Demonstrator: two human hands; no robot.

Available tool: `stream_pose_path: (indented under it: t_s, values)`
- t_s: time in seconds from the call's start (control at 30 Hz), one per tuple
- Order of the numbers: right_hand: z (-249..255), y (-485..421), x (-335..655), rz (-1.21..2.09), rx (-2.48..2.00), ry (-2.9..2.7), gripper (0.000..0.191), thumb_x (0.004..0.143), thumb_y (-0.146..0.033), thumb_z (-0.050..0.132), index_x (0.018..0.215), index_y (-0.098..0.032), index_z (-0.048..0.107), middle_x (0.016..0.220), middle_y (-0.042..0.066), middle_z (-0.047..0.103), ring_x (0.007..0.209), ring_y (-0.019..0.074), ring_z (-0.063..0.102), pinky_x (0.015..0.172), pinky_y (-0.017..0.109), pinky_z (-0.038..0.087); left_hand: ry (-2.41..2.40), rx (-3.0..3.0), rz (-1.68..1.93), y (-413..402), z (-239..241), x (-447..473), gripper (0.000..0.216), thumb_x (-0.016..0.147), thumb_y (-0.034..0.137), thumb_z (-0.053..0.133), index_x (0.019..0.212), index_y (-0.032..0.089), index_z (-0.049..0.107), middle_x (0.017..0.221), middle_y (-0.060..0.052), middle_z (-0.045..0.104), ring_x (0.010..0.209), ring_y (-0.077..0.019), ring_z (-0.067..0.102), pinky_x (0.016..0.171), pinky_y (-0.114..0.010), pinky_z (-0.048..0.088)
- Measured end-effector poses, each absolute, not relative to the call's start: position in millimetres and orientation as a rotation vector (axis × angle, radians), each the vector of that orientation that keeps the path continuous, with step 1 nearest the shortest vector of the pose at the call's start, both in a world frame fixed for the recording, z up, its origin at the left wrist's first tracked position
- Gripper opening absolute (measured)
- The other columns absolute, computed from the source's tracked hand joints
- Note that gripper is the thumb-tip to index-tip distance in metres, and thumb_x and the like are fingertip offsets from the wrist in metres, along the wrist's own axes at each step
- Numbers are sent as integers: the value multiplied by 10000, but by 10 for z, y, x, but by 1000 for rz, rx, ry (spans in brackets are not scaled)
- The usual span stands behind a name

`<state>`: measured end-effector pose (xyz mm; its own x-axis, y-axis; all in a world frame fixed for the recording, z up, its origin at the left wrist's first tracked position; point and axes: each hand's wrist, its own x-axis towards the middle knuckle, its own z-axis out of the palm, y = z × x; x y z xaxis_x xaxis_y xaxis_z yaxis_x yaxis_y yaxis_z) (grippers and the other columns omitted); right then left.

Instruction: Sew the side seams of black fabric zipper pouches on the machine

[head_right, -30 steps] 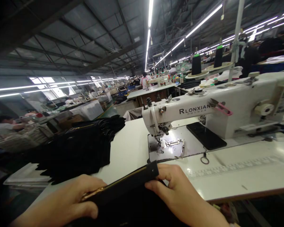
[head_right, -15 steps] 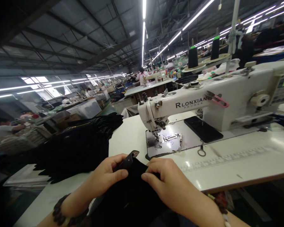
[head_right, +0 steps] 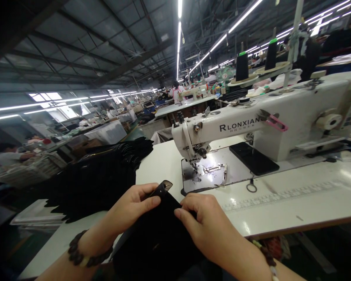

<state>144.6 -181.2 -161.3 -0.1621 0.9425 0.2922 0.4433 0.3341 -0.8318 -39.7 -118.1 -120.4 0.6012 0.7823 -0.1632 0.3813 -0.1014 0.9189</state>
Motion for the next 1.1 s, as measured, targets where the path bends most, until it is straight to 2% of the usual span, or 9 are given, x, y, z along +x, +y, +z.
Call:
stream_pose_path:
  t_s: [0.17, 0.43, 0.73, 0.8, 0.87, 0.93, 1.1]
  values:
    - [-1640, -1815, 1432, 688, -1265, -1797, 227, 831, -201, 446, 605, -178, 454, 584, -22, 503, 551, 110, 454, 532, 238, 331, 1008, 1726, 486, -1168, -1215, -363, 257, 758, 365, 564, 811, 114, 592, 699, -3, 547, 636, -124, 476, 581, -211, 379]
    - [-1679, -1758, 1404, 560, -1301, -1807, 250, 803, -210, 454, 560, -182, 404, 556, -19, 473, 519, 106, 423, 502, 238, 311, 1083, 1756, 471, -1167, -1222, -350, 261, 782, 363, 522, 763, 109, 578, 659, 1, 531, 589, -113, 443, 536, -206, 349]
    - [-1737, -1692, 1387, 685, -1365, -1645, 275, 731, -258, 512, 504, -193, 372, 487, -37, 433, 476, 101, 399, 458, 231, 299, 1102, 1895, 450, -1154, -1199, -351, 224, 781, 334, 503, 723, 126, 561, 647, 10, 502, 595, -116, 437, 538, -197, 358]
    - [-1754, -1700, 1399, 731, -1331, -1631, 210, 743, -251, 520, 568, -189, 421, 529, -33, 464, 508, 107, 425, 483, 232, 332, 1095, 1905, 450, -1151, -1193, -357, 225, 779, 337, 503, 710, 128, 552, 639, 14, 494, 585, -112, 428, 529, -192, 354]
    - [-1758, -1719, 1432, 816, -1270, -1635, 54, 763, -226, 518, 740, -185, 493, 613, -27, 519, 546, 110, 459, 509, 228, 368, 1092, 1920, 444, -1138, -1196, -368, 233, 781, 343, 498, 708, 128, 550, 640, 13, 493, 586, -112, 427, 525, -189, 352]
    - [-1732, -1756, 1488, 890, -1191, -1703, 141, 783, -188, 511, 923, -199, 500, 723, -18, 572, 593, 111, 503, 540, 222, 402, 1099, 1944, 423, -1121, -1195, -384, 241, 785, 349, 491, 710, 128, 549, 639, 12, 497, 592, -115, 437, 527, -190, 354]
    - [-1472, -1929, 1614, 737, -940, -2121, 253, 828, -104, 477, 1004, -265, 561, 911, -26, 630, 807, 112, 582, 735, 192, 439, 1096, 2023, 288, -1181, -1008, -470, 218, 784, 321, 488, 700, 134, 562, 638, 16, 523, 609, -127, 466, 552, -197, 363]
